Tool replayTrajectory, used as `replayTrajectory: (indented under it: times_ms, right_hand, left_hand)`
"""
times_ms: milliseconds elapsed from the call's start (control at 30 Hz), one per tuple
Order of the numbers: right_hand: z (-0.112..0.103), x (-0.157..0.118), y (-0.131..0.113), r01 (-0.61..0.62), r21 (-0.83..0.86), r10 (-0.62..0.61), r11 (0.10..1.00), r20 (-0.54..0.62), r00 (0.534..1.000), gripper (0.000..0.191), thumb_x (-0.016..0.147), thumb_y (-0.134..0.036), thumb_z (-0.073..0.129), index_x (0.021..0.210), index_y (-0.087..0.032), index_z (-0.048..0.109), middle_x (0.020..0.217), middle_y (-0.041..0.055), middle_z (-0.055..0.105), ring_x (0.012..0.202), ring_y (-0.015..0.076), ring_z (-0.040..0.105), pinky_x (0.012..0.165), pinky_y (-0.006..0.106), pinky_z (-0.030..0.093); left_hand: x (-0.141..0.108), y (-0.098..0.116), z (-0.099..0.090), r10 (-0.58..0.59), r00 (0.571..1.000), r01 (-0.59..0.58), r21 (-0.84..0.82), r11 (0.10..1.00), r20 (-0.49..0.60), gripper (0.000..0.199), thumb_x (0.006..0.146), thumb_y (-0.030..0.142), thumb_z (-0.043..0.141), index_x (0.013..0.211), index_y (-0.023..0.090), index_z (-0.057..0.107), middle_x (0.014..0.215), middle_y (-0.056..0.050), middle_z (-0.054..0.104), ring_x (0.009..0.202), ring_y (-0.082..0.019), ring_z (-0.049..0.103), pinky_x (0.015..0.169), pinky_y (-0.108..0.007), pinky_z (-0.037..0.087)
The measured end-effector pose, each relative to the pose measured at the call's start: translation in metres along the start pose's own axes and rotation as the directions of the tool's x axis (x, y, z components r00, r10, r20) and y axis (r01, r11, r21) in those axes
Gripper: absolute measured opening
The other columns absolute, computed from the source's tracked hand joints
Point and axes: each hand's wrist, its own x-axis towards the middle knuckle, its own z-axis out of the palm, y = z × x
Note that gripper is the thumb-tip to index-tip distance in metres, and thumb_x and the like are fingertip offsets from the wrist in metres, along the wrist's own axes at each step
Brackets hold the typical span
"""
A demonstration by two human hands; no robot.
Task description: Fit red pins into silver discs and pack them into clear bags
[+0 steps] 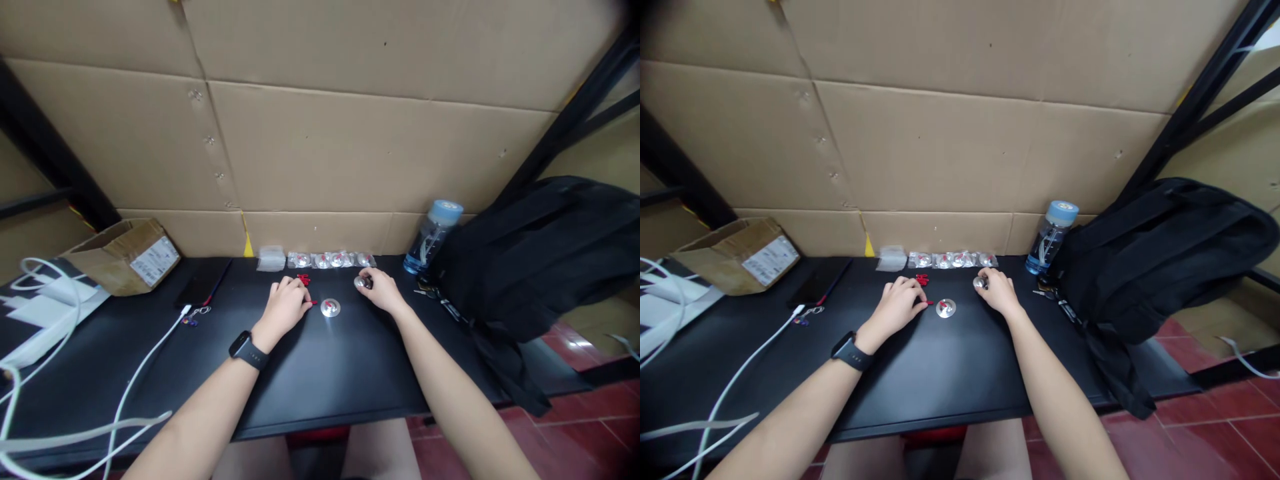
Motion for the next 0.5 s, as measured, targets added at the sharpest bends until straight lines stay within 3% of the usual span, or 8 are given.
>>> replayTrajectory:
  times_ms: [167, 333, 500]
  right_hand:
    - [0.006, 0.003, 0.002, 0.02, 0.044, -0.018, 0.999, -0.036, 0.999, 0.026, 0.077, -0.023, 0.074, 0.102, -0.026, 0.067, 0.104, 0.0032, 0.074, 0.093, 0.0219, 0.067, 0.084, 0.033, 0.048]
    - [0.003, 0.002, 0.005, 0.021, 0.103, -0.016, 0.994, -0.045, 0.999, 0.02, 0.077, -0.024, 0.071, 0.096, -0.024, 0.068, 0.099, 0.0038, 0.073, 0.087, 0.02, 0.068, 0.081, 0.031, 0.051]
    - [-0.004, -0.001, -0.007, 0.112, 0.258, -0.074, 0.96, -0.154, 0.985, 0.021, 0.077, -0.025, 0.07, 0.097, -0.022, 0.068, 0.097, 0.0047, 0.073, 0.085, 0.0202, 0.067, 0.081, 0.034, 0.052]
  left_hand:
    - [0.0, 0.005, 0.003, 0.009, 1.0, -0.008, -0.014, 1.0, 0.015, 0.011, 0.095, 0.023, 0.062, 0.086, 0.023, 0.068, 0.098, -0.004, 0.072, 0.104, -0.025, 0.056, 0.081, -0.04, 0.031]
    - [0.002, 0.005, 0.001, -0.021, 0.999, 0.014, -0.141, 0.99, -0.05, 0.016, 0.103, 0.023, 0.048, 0.095, 0.023, 0.062, 0.102, -0.002, 0.075, 0.102, -0.02, 0.061, 0.084, -0.039, 0.028]
    - [0.004, 0.008, -0.006, -0.096, 0.987, 0.058, -0.276, 0.959, -0.128, 0.013, 0.102, 0.029, 0.052, 0.106, 0.027, 0.064, 0.108, -0.001, 0.076, 0.106, -0.021, 0.064, 0.087, -0.038, 0.029]
